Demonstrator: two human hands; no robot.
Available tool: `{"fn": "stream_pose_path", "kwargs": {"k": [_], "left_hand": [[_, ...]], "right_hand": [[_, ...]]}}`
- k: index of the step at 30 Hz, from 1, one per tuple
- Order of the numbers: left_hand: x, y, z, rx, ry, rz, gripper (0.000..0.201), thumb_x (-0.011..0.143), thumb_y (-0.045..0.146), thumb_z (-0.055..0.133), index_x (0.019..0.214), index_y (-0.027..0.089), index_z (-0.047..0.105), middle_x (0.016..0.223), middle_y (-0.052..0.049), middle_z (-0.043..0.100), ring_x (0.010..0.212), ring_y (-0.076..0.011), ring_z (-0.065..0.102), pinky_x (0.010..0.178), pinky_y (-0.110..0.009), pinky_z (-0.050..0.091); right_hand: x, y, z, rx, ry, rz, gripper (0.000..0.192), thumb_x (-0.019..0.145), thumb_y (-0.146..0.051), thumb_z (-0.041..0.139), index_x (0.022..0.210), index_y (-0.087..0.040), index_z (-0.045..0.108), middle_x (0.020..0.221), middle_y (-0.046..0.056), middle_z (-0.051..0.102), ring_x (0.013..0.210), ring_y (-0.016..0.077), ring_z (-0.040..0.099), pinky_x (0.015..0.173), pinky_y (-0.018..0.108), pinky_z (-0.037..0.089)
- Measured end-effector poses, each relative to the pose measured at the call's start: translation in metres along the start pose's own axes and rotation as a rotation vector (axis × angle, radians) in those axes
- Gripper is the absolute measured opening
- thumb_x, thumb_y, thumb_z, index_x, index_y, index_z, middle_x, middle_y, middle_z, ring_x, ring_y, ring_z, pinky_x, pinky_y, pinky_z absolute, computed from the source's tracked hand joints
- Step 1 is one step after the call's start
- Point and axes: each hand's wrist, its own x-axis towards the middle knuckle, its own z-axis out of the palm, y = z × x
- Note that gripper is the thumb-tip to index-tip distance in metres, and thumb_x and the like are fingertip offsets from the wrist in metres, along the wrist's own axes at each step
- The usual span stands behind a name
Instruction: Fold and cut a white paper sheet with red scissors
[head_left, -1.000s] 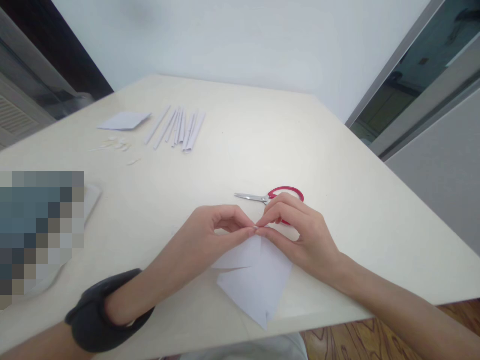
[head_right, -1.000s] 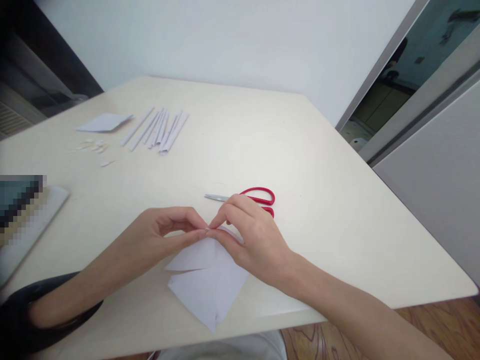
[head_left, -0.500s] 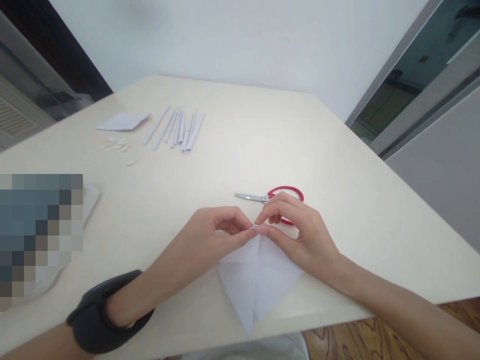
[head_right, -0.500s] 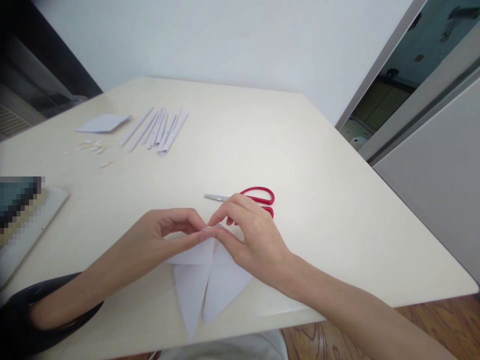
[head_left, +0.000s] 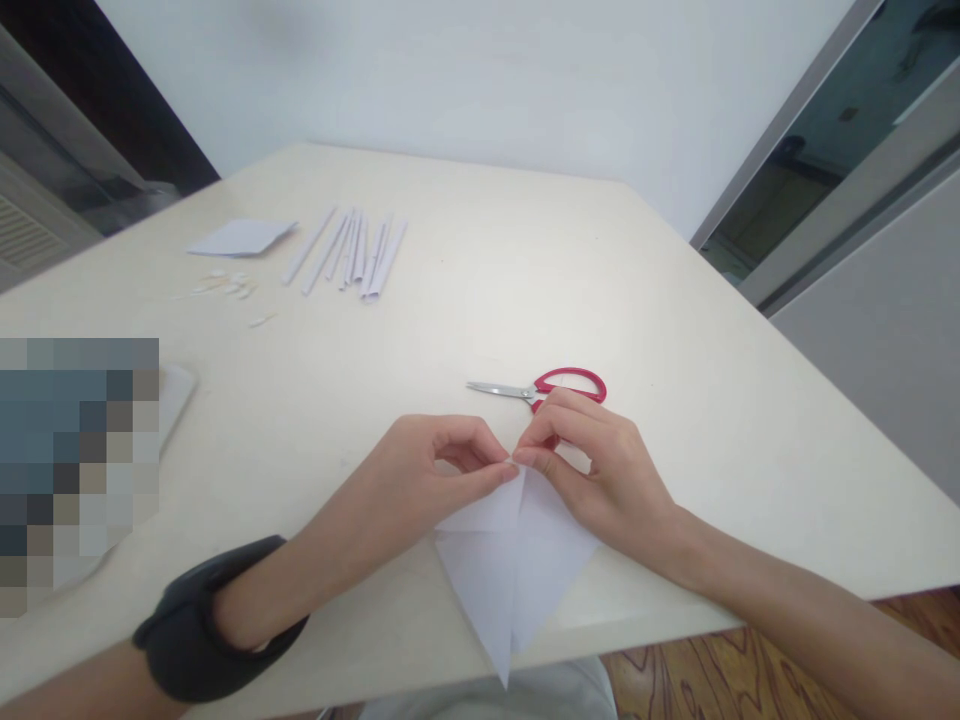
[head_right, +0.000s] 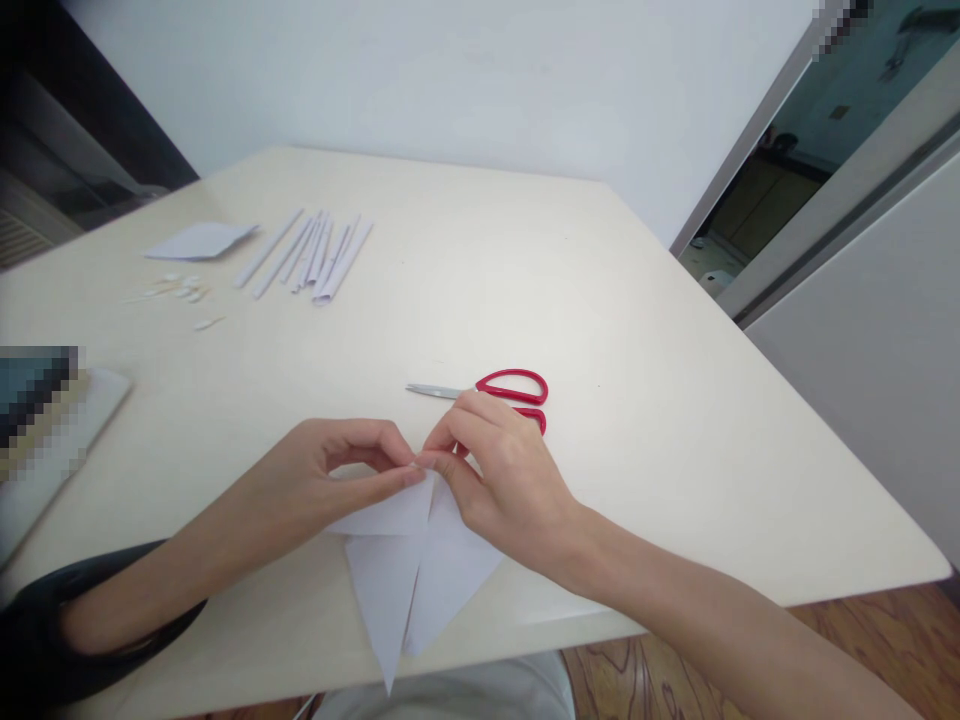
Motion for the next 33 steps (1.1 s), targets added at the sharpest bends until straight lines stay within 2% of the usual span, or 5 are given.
{"fn": "stream_pose_path", "kwargs": {"k": [17, 19, 22, 27, 33], "left_hand": [[0.001, 0.000, -0.001, -0.103, 0.004, -0.016, 0.016, 0.082, 0.033, 0.061, 0.073, 0.020, 0.065, 0.071, 0.004, 0.067, 0.068, -0.0119, 0.060, 0.060, -0.018, 0.044], [0.000, 0.001, -0.003, -0.163, 0.041, -0.046, 0.017, 0.082, 0.034, 0.062, 0.073, 0.020, 0.064, 0.071, 0.003, 0.065, 0.065, -0.0117, 0.059, 0.056, -0.018, 0.043], [0.000, 0.001, -0.006, -0.262, 0.162, -0.079, 0.017, 0.082, 0.036, 0.062, 0.075, 0.020, 0.061, 0.074, 0.003, 0.063, 0.064, -0.0115, 0.057, 0.052, -0.017, 0.043], [0.002, -0.002, -0.009, -0.407, 0.241, -0.051, 0.012, 0.084, 0.033, 0.059, 0.082, 0.021, 0.059, 0.078, 0.003, 0.062, 0.065, -0.0115, 0.057, 0.054, -0.017, 0.045], [0.004, 0.000, -0.009, -0.375, 0.168, -0.015, 0.018, 0.086, 0.032, 0.057, 0.103, 0.024, 0.057, 0.094, 0.001, 0.064, 0.082, -0.0143, 0.059, 0.068, -0.019, 0.047]], "right_hand": [[0.005, 0.000, -0.005, 0.031, -0.022, 0.059, 0.012, 0.090, -0.015, 0.052, 0.080, -0.018, 0.058, 0.082, 0.002, 0.059, 0.076, 0.0148, 0.055, 0.068, 0.029, 0.044], [0.006, -0.001, -0.007, 0.046, -0.013, 0.113, 0.005, 0.090, -0.022, 0.054, 0.091, -0.019, 0.058, 0.093, 0.004, 0.059, 0.082, 0.0161, 0.055, 0.069, 0.029, 0.046], [0.007, 0.000, -0.012, 0.087, -0.024, 0.248, 0.024, 0.084, -0.033, 0.062, 0.104, -0.022, 0.054, 0.104, 0.006, 0.058, 0.090, 0.0195, 0.055, 0.068, 0.030, 0.048], [0.011, 0.007, -0.016, 0.114, -0.101, 0.283, 0.002, 0.087, -0.022, 0.055, 0.087, -0.020, 0.057, 0.098, 0.004, 0.061, 0.088, 0.0185, 0.057, 0.068, 0.029, 0.046], [0.013, 0.010, -0.018, 0.109, -0.089, 0.217, 0.012, 0.088, -0.012, 0.049, 0.087, -0.018, 0.060, 0.090, 0.002, 0.064, 0.078, 0.0148, 0.057, 0.065, 0.026, 0.041]]}}
